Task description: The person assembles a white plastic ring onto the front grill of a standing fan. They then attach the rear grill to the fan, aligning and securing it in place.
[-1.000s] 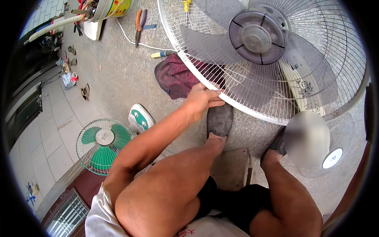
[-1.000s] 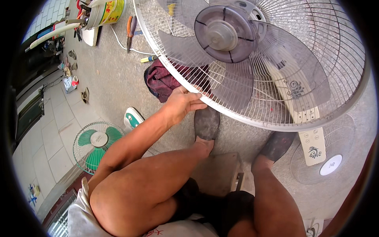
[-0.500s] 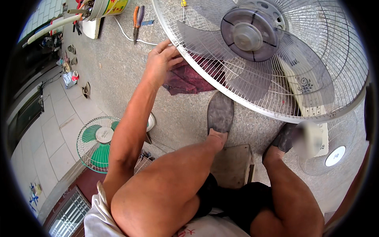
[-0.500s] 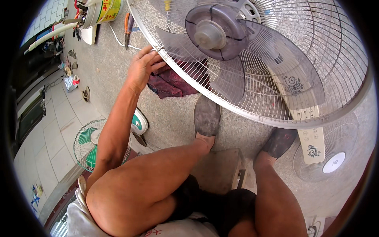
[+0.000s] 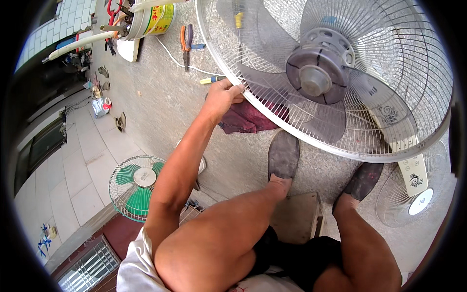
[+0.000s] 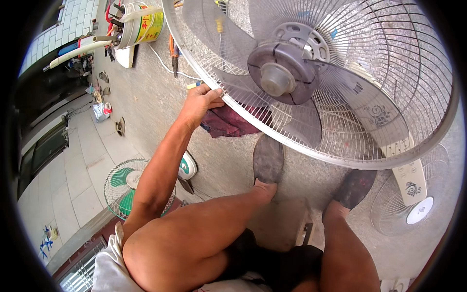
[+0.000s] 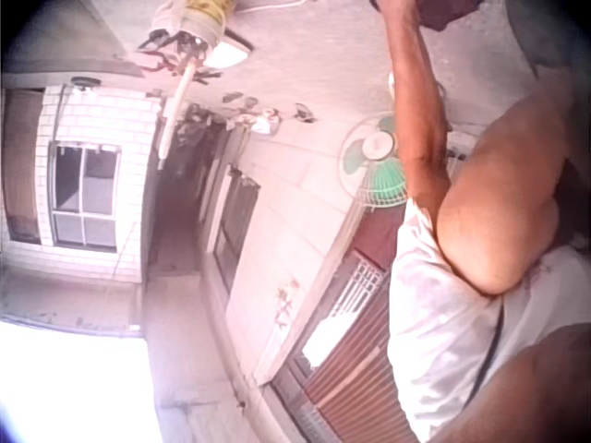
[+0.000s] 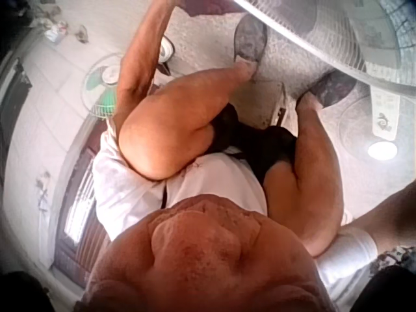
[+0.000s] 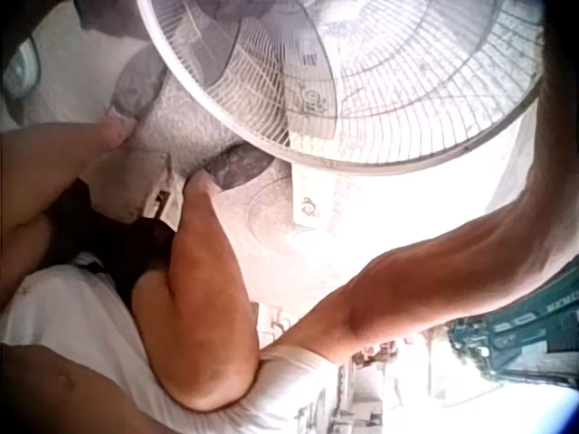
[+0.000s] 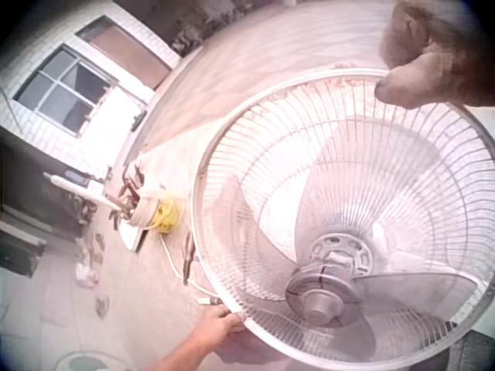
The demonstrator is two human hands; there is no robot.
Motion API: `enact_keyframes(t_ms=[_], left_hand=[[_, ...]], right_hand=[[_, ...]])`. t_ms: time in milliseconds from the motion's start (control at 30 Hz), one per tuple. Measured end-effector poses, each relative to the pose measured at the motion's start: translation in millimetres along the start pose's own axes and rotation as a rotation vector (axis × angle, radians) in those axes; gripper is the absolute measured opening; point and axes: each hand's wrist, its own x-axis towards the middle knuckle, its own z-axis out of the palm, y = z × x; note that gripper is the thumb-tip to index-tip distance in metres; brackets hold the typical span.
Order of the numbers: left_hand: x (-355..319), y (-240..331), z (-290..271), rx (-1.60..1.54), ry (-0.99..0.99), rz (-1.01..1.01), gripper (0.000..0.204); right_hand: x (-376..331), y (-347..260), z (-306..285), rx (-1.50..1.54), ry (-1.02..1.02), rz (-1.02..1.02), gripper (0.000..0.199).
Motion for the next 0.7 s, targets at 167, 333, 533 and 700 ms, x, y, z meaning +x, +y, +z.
enact_keyframes(t_ms=[167, 333, 533, 700], left_hand=[[12, 20, -16, -0.193, 0.110, 0.234, 0.030], [24, 38, -29, -0.039, 0.212, 0.488, 0.023], [36, 28, -38, 0.090, 0.309, 0.544, 0.015], [27, 28, -26, 0.065, 0.319, 0.523, 0.015]], right_hand=[[-2, 2, -2, 0.034, 0.026, 0.000, 0.032], [-3, 2, 1, 0.054, 0.028, 0.002, 0.030], [-4, 1, -3, 0.072, 0.051, -0.020, 0.029], [-7, 4, -1, 0.085, 0.062, -0.009, 0.029]])
